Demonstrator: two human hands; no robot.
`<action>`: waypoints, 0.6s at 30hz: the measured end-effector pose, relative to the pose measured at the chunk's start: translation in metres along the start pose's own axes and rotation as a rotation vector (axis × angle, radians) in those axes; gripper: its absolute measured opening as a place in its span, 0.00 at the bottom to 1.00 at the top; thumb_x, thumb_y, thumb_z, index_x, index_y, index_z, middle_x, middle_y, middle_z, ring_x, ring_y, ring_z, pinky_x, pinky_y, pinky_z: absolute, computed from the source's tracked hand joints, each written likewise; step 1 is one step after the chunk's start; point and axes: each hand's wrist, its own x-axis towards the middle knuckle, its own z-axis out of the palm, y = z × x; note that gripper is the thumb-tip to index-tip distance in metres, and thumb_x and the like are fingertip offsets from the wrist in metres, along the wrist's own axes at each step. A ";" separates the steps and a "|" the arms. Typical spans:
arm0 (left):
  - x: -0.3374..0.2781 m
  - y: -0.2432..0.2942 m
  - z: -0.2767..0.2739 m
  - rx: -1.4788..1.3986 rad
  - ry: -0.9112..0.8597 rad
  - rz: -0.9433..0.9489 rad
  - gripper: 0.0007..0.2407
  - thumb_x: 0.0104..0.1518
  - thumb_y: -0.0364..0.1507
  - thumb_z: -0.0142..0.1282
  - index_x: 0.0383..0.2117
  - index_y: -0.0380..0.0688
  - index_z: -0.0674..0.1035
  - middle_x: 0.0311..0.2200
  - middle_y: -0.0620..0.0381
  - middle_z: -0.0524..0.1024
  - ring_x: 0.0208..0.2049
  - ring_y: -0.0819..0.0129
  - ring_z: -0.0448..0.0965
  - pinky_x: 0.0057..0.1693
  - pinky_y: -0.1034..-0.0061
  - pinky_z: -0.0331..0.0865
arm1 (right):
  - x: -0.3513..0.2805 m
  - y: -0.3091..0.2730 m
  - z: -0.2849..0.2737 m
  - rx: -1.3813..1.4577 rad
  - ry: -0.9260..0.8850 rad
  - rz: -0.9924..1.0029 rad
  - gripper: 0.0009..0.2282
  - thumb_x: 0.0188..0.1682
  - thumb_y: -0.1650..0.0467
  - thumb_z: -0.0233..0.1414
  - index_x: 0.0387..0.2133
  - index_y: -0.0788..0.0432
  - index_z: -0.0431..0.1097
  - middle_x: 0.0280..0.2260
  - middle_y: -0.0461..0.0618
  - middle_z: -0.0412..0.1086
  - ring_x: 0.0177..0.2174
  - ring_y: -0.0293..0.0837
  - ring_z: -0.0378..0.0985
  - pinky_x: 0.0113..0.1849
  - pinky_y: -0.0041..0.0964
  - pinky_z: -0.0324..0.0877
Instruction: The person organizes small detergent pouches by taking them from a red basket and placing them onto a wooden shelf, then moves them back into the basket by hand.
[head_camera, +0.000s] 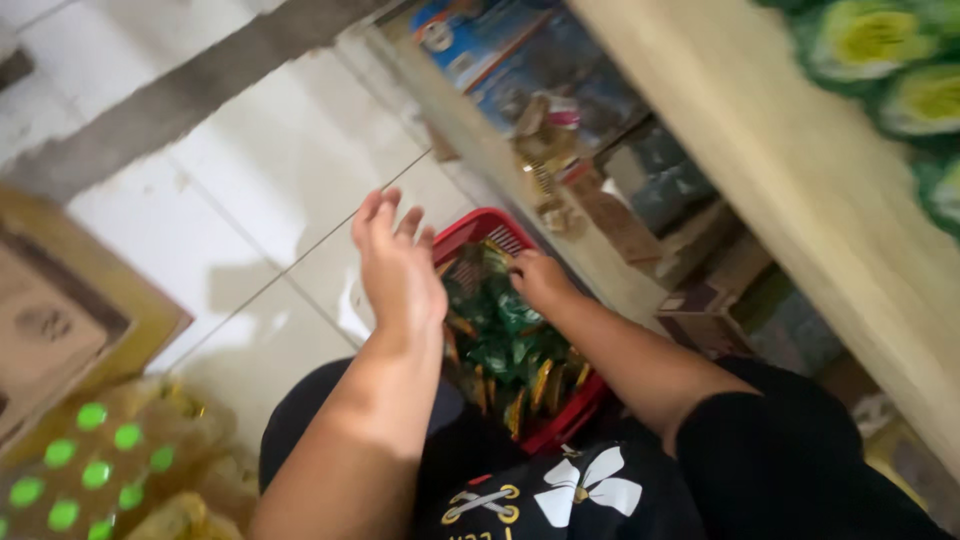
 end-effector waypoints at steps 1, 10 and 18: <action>0.002 -0.004 -0.002 -0.012 0.001 -0.003 0.17 0.62 0.33 0.48 0.58 0.50 0.65 0.55 0.56 0.70 0.47 0.62 0.70 0.53 0.65 0.65 | -0.007 -0.018 -0.030 0.073 0.079 -0.030 0.05 0.45 0.71 0.59 0.34 0.56 0.79 0.37 0.53 0.75 0.38 0.57 0.78 0.41 0.47 0.73; 0.017 -0.013 -0.020 0.080 -0.049 -0.035 0.18 0.65 0.35 0.44 0.61 0.51 0.63 0.59 0.57 0.67 0.52 0.61 0.67 0.56 0.65 0.64 | -0.114 -0.131 -0.352 0.273 0.468 -0.110 0.06 0.49 0.77 0.59 0.38 0.63 0.75 0.37 0.49 0.70 0.39 0.41 0.74 0.42 0.35 0.70; 0.013 -0.030 0.001 0.156 -0.048 -0.090 0.19 0.64 0.34 0.44 0.61 0.50 0.62 0.59 0.58 0.67 0.52 0.63 0.68 0.55 0.66 0.65 | -0.124 -0.137 -0.482 -0.298 0.645 -0.164 0.04 0.54 0.82 0.58 0.40 0.70 0.74 0.42 0.54 0.71 0.41 0.44 0.80 0.43 0.33 0.75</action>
